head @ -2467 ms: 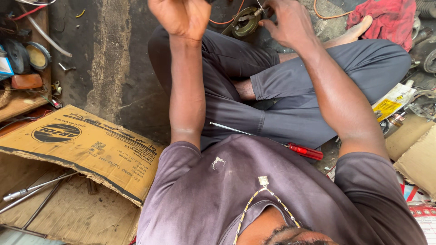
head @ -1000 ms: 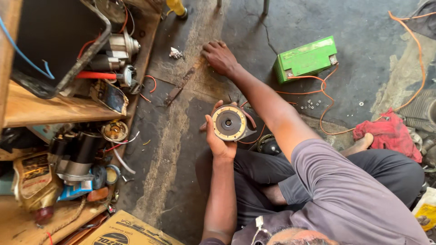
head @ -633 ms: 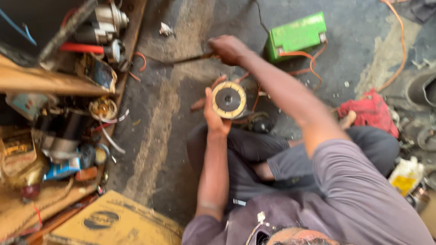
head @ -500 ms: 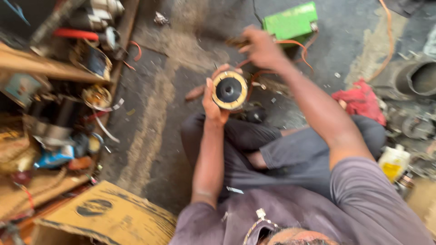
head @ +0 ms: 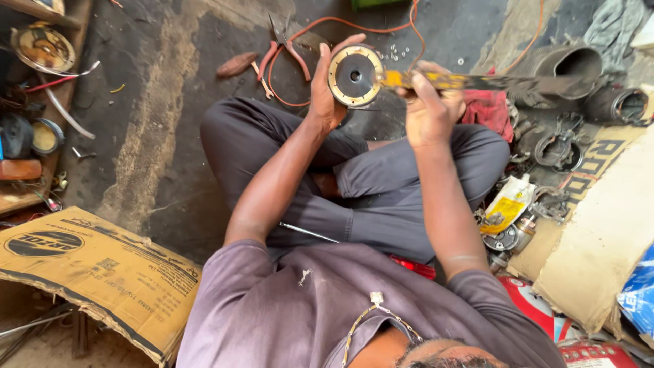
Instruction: The person sits on the floor and uses a screwdriver to disassemble a circular electrical component. They remove screws, separate the housing, and wipe the interior with a cloth. The person then uses a scraper to clean the inner surface of the component.
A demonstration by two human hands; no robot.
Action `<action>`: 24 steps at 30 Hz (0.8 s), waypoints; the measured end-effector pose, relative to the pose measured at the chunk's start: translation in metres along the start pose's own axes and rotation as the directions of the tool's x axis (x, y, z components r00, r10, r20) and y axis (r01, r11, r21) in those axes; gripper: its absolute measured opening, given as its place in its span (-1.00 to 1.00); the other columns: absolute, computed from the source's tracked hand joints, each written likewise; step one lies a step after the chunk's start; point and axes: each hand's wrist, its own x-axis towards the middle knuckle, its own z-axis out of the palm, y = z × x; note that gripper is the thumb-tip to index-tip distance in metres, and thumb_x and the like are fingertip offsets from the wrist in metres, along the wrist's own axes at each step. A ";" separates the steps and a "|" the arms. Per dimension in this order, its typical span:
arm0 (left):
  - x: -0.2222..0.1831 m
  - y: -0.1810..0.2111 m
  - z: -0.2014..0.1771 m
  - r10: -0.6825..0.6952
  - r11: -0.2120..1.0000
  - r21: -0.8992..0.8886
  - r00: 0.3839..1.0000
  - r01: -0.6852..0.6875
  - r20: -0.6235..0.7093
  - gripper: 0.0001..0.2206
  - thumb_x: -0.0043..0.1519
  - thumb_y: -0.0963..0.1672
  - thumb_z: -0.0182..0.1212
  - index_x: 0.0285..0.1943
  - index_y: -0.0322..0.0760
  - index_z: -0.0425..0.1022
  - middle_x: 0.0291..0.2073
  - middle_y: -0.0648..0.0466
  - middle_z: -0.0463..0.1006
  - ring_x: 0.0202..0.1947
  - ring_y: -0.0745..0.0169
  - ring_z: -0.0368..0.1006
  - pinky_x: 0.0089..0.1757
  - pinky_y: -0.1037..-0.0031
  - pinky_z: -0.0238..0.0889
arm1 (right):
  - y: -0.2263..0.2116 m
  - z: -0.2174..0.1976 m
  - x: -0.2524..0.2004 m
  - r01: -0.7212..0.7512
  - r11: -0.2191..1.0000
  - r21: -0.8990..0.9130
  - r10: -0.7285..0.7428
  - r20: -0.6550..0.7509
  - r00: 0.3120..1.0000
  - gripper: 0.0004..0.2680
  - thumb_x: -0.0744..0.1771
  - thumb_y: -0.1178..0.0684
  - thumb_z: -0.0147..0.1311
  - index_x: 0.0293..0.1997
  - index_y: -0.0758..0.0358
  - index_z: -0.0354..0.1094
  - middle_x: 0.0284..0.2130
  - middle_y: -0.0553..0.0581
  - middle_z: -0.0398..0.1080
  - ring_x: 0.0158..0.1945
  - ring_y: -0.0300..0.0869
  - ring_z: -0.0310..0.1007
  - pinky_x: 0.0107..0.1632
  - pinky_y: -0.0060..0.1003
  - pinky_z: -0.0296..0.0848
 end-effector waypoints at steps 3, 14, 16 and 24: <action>-0.003 -0.001 -0.001 -0.002 0.999 0.041 1.000 0.002 -0.003 -0.37 0.49 0.16 -0.33 0.42 -0.37 0.33 0.09 -0.08 0.57 0.09 0.15 0.53 0.13 0.29 0.45 | 0.008 0.001 -0.001 0.007 0.996 -0.093 -0.005 0.024 1.000 -0.77 0.35 0.27 0.10 0.13 0.44 0.34 -0.22 0.21 0.45 -0.27 -0.11 0.55 -0.18 -0.23 0.60; -0.006 -0.001 -0.004 0.008 0.976 0.214 0.991 -0.037 0.135 -0.37 0.50 0.18 -0.27 0.47 -0.36 0.30 0.14 -0.11 0.57 0.14 0.14 0.54 0.20 0.31 0.42 | 0.030 0.002 0.007 -0.029 0.948 -0.316 -0.001 -0.095 0.996 -0.83 0.37 0.20 0.17 -0.03 0.54 0.39 -0.37 0.26 0.50 -0.45 -0.14 0.55 -0.36 -0.31 0.56; -0.006 -0.001 -0.003 -0.003 0.973 0.231 0.992 -0.027 0.129 -0.35 0.49 0.19 -0.27 0.47 -0.36 0.29 0.15 -0.11 0.57 0.15 0.14 0.54 0.20 0.32 0.41 | 0.031 0.003 0.007 -0.025 0.950 -0.311 0.002 -0.076 0.997 -0.83 0.37 0.19 0.18 -0.02 0.55 0.39 -0.36 0.25 0.50 -0.43 -0.13 0.56 -0.35 -0.30 0.57; -0.009 -0.003 -0.002 -0.023 0.974 0.228 0.989 -0.011 0.148 -0.32 0.46 0.22 -0.34 0.48 -0.31 0.28 0.14 -0.07 0.56 0.16 0.17 0.54 0.21 0.31 0.43 | 0.033 0.003 0.006 -0.105 0.966 -0.238 0.087 -0.088 0.992 -0.82 0.37 0.16 0.22 -0.05 0.55 0.42 -0.35 0.28 0.50 -0.44 -0.12 0.55 -0.35 -0.27 0.56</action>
